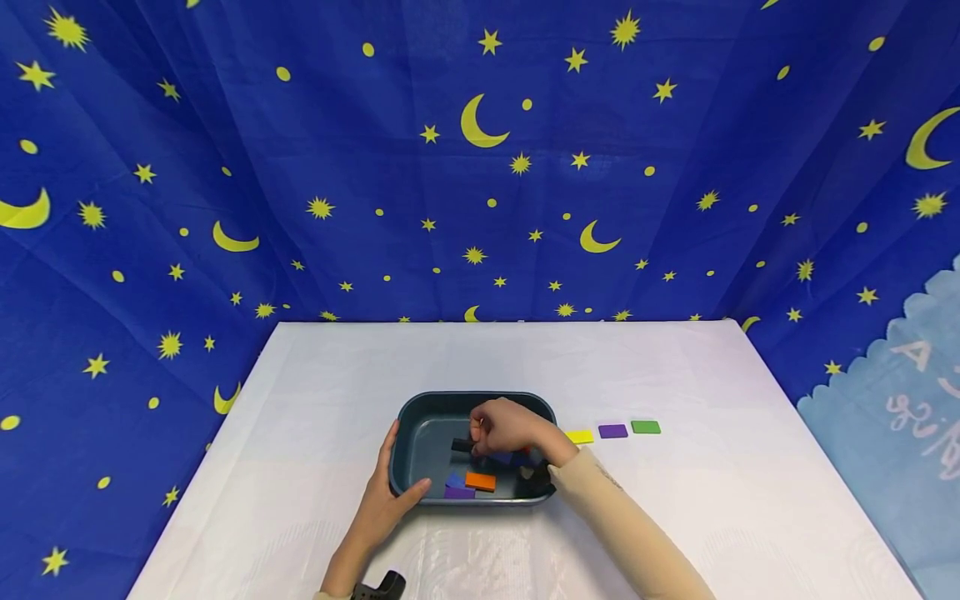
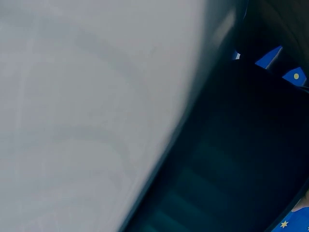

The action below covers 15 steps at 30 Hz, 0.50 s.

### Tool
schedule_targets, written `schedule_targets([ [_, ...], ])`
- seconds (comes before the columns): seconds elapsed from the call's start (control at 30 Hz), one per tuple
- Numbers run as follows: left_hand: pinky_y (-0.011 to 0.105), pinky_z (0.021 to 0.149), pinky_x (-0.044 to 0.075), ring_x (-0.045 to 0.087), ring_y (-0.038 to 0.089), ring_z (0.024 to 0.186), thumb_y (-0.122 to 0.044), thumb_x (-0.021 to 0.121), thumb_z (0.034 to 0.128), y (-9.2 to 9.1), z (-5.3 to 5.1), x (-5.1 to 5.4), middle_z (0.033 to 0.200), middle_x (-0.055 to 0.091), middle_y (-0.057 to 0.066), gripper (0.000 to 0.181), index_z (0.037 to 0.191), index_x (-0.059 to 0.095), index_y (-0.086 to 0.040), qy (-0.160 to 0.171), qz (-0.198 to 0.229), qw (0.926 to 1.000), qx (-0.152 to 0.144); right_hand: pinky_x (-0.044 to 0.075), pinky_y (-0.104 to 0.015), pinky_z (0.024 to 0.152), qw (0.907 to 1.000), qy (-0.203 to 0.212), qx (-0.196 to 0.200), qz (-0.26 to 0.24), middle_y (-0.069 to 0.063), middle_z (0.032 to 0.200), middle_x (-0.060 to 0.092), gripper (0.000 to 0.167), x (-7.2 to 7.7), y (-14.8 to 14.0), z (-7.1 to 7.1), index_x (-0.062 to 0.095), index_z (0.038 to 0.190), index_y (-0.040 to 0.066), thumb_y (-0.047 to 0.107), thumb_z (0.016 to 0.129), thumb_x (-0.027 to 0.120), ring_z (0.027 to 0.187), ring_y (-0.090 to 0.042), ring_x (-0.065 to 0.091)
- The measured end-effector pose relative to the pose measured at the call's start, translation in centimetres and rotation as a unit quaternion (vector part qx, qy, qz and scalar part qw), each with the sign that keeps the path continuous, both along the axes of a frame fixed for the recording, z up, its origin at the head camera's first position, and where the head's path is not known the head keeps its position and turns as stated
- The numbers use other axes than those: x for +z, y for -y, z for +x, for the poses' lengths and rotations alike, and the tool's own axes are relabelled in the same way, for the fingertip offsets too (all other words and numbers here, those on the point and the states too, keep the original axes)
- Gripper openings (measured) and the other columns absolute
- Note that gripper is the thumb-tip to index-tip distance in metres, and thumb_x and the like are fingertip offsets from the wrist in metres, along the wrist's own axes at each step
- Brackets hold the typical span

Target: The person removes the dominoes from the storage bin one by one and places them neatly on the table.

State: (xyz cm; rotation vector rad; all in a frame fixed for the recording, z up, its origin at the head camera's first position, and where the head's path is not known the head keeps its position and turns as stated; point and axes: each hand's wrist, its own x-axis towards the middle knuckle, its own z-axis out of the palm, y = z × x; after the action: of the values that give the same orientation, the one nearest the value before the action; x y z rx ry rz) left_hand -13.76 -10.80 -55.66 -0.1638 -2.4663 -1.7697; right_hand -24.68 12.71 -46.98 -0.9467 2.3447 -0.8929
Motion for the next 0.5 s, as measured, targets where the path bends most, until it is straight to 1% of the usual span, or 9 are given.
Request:
schedule_targets([
  [0.1, 0.065, 0.099, 0.026, 0.027, 0.034, 0.135, -0.031, 0.076, 0.0783, 0.0, 0.0, 0.0, 0.155, 0.021, 0.005, 0.098, 0.152, 0.011, -0.036, 0.001, -0.001, 1.0, 0.001, 0.047, -0.027, 0.06, 0.9996, -0.01, -0.008, -0.025, 0.007, 0.07, 0.059, 0.015, 0.4, -0.9, 0.1, 0.06, 0.081, 0.014, 0.012, 0.081, 0.075, 0.061, -0.008, 0.054],
  [0.2, 0.065, 0.099, 0.025, 0.026, 0.034, 0.136, -0.031, 0.076, 0.0785, 0.0, 0.0, 0.1, 0.155, 0.02, 0.005, 0.098, 0.152, 0.011, -0.036, 0.002, -0.001, 1.0, 0.0, 0.047, -0.027, 0.062, 0.9975, -0.017, -0.019, -0.066, 0.006, 0.072, 0.058, 0.013, 1.0, -2.2, 0.2, 0.06, 0.085, 0.013, 0.012, 0.084, 0.073, 0.064, -0.009, 0.054],
  [0.23, 0.065, 0.099, 0.025, 0.026, 0.034, 0.136, -0.031, 0.076, 0.0786, -0.1, 0.1, 0.1, 0.155, 0.02, 0.004, 0.098, 0.152, 0.011, -0.037, 0.003, -0.001, 1.0, 0.0, 0.046, -0.027, 0.062, 0.9962, -0.018, -0.027, -0.081, 0.004, 0.072, 0.058, 0.011, 1.6, -2.6, 0.4, 0.061, 0.087, 0.011, 0.01, 0.084, 0.072, 0.064, -0.011, 0.054],
  [0.27, 0.065, 0.099, 0.024, 0.025, 0.033, 0.136, -0.031, 0.076, 0.0788, -0.1, 0.1, 0.2, 0.155, 0.02, 0.004, 0.097, 0.152, 0.011, -0.037, 0.003, -0.001, 1.0, 0.001, 0.046, -0.027, 0.061, 0.9946, -0.018, -0.036, -0.095, 0.003, 0.073, 0.058, 0.01, 1.9, -3.2, 0.4, 0.061, 0.088, 0.01, 0.01, 0.085, 0.071, 0.065, -0.012, 0.054],
  [0.33, 0.066, 0.099, 0.024, 0.025, 0.033, 0.136, -0.032, 0.075, 0.0789, -0.1, 0.1, 0.2, 0.155, 0.02, 0.003, 0.097, 0.152, 0.011, -0.037, 0.006, -0.002, 1.0, 0.002, 0.046, -0.027, 0.06, 0.9909, -0.022, -0.061, -0.118, 0.001, 0.074, 0.06, 0.009, 2.2, -4.4, 0.3, 0.062, 0.091, 0.009, 0.009, 0.086, 0.07, 0.065, -0.013, 0.054],
  [0.4, 0.066, 0.099, 0.025, 0.025, 0.033, 0.136, -0.032, 0.076, 0.0786, 0.0, 0.1, 0.2, 0.155, 0.02, 0.003, 0.097, 0.152, 0.011, -0.037, 0.006, -0.004, 1.0, 0.003, 0.047, -0.027, 0.058, 0.9862, -0.029, -0.095, -0.133, -0.001, 0.076, 0.061, 0.01, 2.5, -5.8, 0.3, 0.063, 0.094, 0.008, 0.011, 0.087, 0.07, 0.065, -0.017, 0.056],
  [0.43, 0.066, 0.098, 0.025, 0.025, 0.033, 0.136, -0.032, 0.076, 0.0785, -0.1, 0.1, 0.2, 0.155, 0.02, 0.004, 0.098, 0.152, 0.011, -0.037, 0.007, -0.006, 1.0, 0.003, 0.047, -0.028, 0.057, 0.9838, -0.035, -0.116, -0.133, -0.002, 0.077, 0.061, 0.01, 2.6, -6.5, 0.3, 0.064, 0.095, 0.008, 0.012, 0.087, 0.069, 0.066, -0.021, 0.057],
  [0.47, 0.066, 0.098, 0.025, 0.025, 0.034, 0.136, -0.032, 0.076, 0.0785, 0.0, 0.1, 0.2, 0.155, 0.02, 0.004, 0.098, 0.152, 0.011, -0.037, 0.007, -0.006, 0.9999, 0.003, 0.048, -0.029, 0.056, 0.9807, -0.041, -0.137, -0.133, -0.002, 0.078, 0.062, 0.01, 2.3, -7.3, 0.0, 0.064, 0.095, 0.01, 0.015, 0.088, 0.069, 0.066, -0.023, 0.057],
  [0.5, 0.066, 0.098, 0.025, 0.025, 0.034, 0.136, -0.033, 0.075, 0.0785, 0.0, 0.1, 0.2, 0.155, 0.02, 0.004, 0.098, 0.152, 0.011, -0.037, 0.008, -0.007, 0.9999, 0.003, 0.048, -0.03, 0.054, 0.9771, -0.047, -0.159, -0.133, -0.003, 0.078, 0.062, 0.01, 2.3, -8.0, 0.1, 0.064, 0.095, 0.011, 0.016, 0.088, 0.069, 0.066, -0.026, 0.058],
])
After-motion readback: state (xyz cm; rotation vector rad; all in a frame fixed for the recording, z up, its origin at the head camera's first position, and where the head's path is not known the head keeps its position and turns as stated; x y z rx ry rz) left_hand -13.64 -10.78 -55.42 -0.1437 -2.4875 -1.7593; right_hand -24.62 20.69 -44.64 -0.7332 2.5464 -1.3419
